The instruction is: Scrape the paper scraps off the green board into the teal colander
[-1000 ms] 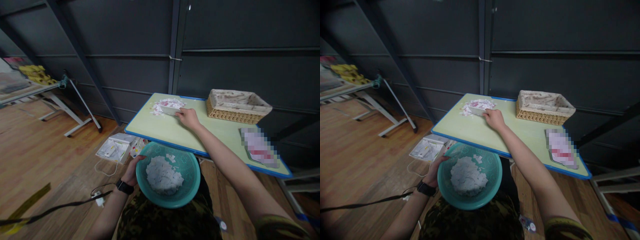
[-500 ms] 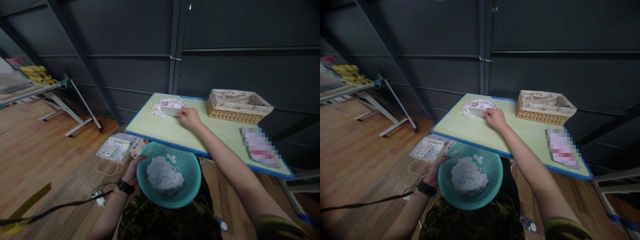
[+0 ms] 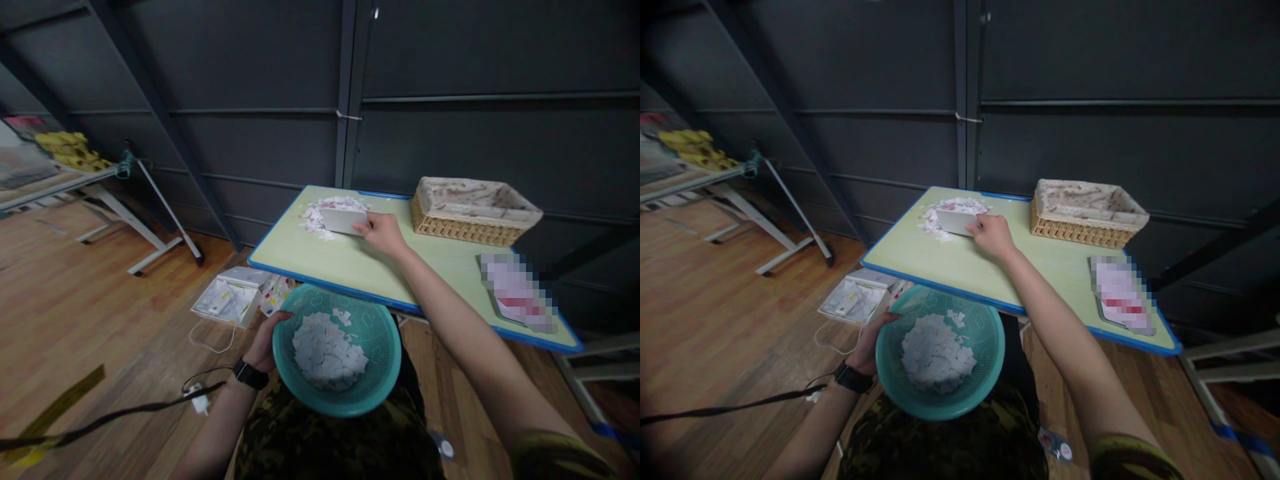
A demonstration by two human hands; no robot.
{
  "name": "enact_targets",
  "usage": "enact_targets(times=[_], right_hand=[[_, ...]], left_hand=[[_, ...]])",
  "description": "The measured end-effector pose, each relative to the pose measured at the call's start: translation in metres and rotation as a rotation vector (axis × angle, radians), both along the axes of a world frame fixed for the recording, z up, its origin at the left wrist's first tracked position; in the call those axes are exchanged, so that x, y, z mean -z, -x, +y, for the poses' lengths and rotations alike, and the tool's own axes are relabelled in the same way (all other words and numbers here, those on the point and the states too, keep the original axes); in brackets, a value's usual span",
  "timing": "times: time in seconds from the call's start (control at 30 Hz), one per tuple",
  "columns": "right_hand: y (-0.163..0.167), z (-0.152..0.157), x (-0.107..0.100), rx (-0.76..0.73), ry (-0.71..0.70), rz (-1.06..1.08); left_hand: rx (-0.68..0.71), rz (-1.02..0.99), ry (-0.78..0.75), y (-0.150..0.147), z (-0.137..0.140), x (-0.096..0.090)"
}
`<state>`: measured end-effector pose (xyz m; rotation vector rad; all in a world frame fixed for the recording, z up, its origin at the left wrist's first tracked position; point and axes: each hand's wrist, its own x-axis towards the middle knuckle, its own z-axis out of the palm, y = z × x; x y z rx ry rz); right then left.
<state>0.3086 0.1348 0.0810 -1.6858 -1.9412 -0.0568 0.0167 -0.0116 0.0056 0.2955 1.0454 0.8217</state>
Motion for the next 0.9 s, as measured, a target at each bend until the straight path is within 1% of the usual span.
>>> enact_targets(times=[0.13,0.3,0.5,0.63,0.77,0.9], right_hand=[[-0.0008,0.0015,0.0031,-0.029,0.017,0.056],[-0.0017,0.0005,0.0013,0.019,-0.002,0.068],[-0.0031,-0.0007,-0.0014,0.013,0.038,0.056],[-0.007,-0.0001,-0.0039,0.032,0.026,0.079],[-0.0047,-0.0001,0.0002,-0.011,0.002,0.137],[-0.0006,-0.0008,0.0032,-0.035,0.017,0.098]], left_hand=[[-0.003,0.026,-0.008,-0.0008,0.0003,-0.0013],[-0.006,0.032,-0.027,-0.0028,0.0001,-0.0041],[0.001,0.026,-0.028,-0.0028,-0.0006,-0.006],[-0.015,0.01,-0.012,-0.0024,-0.0003,-0.0054],[-0.032,0.029,-0.003,-0.0025,-0.0003,-0.0032],[-0.007,0.029,0.018,-0.0024,-0.0008,-0.0028]])
